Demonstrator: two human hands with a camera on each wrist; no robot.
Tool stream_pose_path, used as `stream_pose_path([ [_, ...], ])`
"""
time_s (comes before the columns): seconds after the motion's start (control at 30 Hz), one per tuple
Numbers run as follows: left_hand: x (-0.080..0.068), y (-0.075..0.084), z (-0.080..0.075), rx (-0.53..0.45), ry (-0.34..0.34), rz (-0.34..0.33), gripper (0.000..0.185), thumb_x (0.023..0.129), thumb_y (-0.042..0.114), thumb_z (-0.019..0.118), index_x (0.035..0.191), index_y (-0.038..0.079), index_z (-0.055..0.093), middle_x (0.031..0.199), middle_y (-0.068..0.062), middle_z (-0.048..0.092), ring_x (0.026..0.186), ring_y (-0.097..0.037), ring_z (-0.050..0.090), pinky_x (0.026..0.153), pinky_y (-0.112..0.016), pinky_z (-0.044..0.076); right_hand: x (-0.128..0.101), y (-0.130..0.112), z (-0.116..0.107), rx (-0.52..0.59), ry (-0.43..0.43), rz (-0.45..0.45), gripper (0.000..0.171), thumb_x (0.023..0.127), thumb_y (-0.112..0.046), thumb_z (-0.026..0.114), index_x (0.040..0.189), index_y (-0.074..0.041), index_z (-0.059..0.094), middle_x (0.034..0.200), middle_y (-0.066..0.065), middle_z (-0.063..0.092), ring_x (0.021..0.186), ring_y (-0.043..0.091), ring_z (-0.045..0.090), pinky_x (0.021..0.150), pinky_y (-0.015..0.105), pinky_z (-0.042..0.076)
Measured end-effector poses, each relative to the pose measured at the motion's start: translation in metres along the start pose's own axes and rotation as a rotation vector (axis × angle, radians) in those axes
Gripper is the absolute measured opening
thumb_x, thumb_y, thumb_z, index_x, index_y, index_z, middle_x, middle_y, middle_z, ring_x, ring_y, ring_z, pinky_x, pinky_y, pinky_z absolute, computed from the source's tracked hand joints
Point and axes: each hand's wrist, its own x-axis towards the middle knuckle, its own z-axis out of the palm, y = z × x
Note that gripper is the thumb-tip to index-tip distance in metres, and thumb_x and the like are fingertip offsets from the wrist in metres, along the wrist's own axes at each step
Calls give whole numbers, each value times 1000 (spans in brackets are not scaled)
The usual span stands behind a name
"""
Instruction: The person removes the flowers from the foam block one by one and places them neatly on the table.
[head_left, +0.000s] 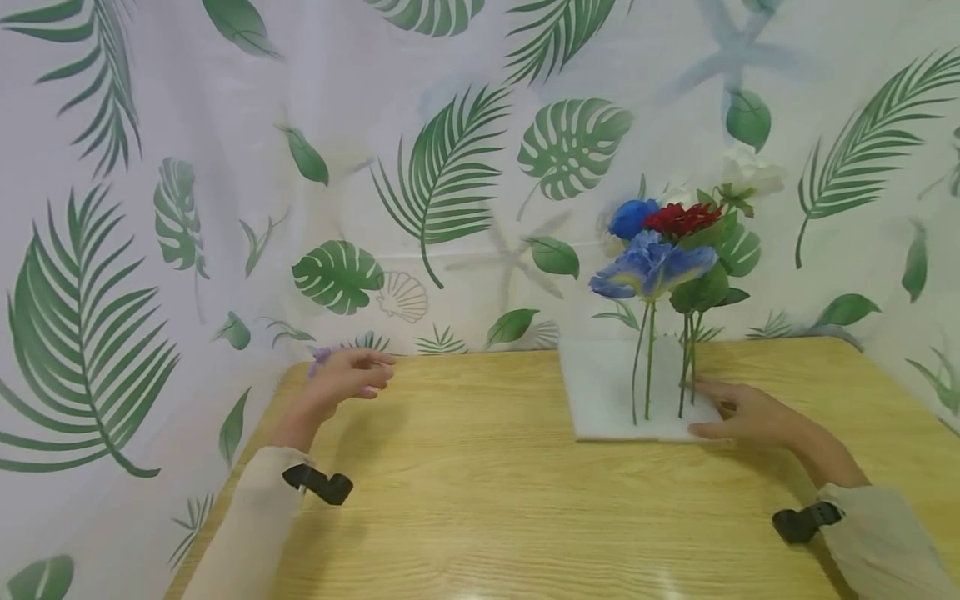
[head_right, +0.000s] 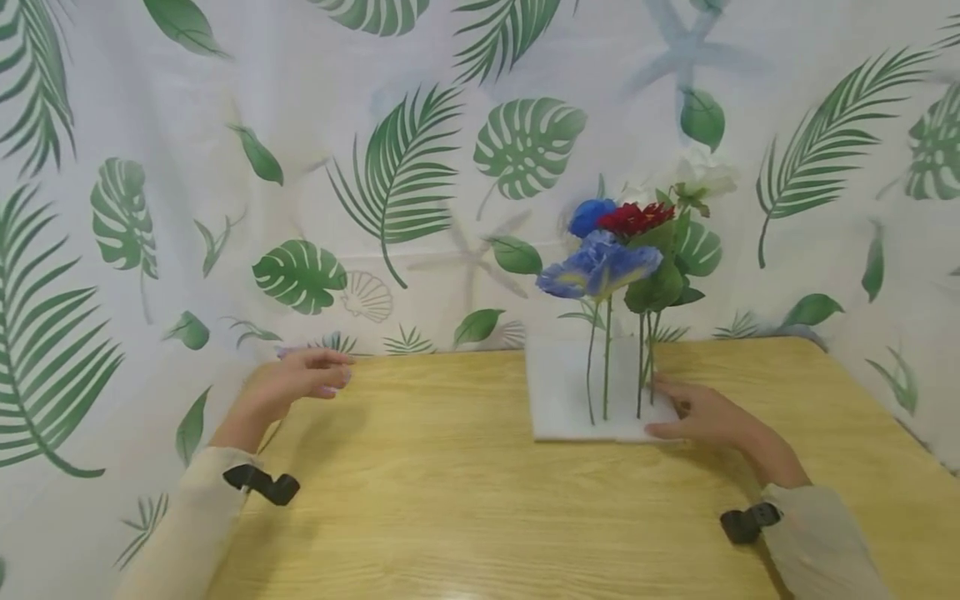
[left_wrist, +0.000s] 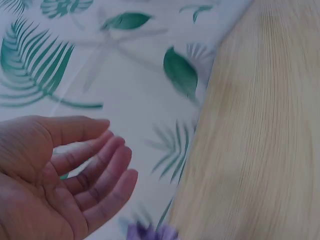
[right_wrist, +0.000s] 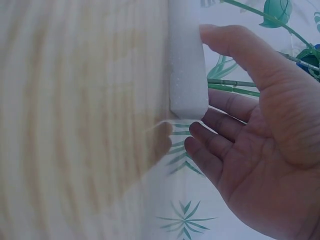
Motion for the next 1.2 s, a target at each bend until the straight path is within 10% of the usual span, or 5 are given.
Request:
stream_pose_path([
  [0.5, 57, 63, 124, -213, -228, 231, 33, 103, 17, 61, 133, 2, 63, 124, -20, 67, 104, -20, 68, 95, -40, 61, 1, -4, 3, 26, 11, -13, 88, 90, -35, 78, 153, 10, 36, 155, 38, 34, 138, 60, 36, 104, 70, 44],
  [0.83, 70, 89, 189, -288, -361, 243, 34, 105, 16, 58, 135, 1, 63, 118, -15, 68, 117, -42, 65, 94, -40, 61, 2, -5, 0, -86, 20, -43, 86, 88, -38, 79, 150, 9, 42, 153, 38, 38, 138, 61, 36, 106, 73, 39],
  [1.2, 76, 108, 243, -290, -311, 277, 32, 104, 20, 61, 135, 11, 65, 133, -14, 63, 114, -21, 65, 94, -37, 60, 0, -13, -2, -226, 52, -37, 84, 87, -43, 78, 145, 10, 49, 148, 37, 46, 133, 57, 46, 106, 66, 45],
])
